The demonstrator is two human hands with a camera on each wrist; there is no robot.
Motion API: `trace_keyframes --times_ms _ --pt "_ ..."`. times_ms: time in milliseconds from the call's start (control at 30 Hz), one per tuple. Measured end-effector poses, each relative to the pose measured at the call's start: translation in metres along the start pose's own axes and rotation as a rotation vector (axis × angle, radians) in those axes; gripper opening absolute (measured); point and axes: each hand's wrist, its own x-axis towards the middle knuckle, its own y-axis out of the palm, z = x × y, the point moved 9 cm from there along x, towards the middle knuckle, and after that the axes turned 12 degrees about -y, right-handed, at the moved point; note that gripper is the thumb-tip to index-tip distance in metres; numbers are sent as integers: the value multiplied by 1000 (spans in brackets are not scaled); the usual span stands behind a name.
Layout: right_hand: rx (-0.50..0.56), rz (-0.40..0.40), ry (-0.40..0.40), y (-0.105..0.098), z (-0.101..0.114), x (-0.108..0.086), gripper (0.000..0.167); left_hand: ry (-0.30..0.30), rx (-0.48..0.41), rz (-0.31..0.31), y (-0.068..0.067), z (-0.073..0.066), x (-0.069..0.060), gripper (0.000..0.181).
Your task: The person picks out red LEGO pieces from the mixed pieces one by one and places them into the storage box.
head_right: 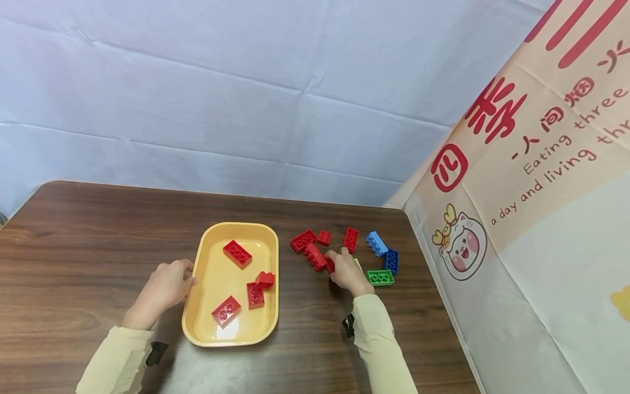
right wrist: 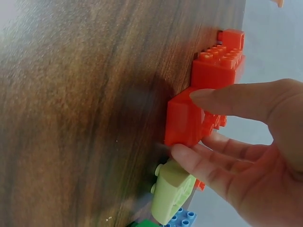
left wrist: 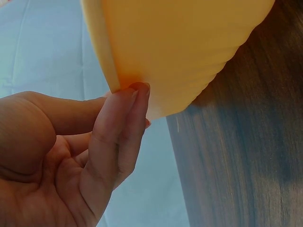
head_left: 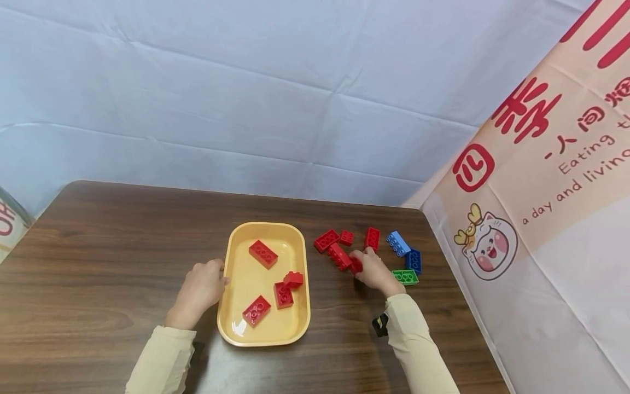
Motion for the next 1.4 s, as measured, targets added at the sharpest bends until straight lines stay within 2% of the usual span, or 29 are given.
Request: trace_keyframes --times_ms 533,900,1400 --pt "-26 33 0 4 -3 2 41 -1 9 5 -1 -1 0 23" --pt "-42 43 -41 6 -1 0 47 -6 6 6 0 0 -1 24" --pt "-36 46 -38 6 0 -1 48 -16 15 14 1 0 0 24"
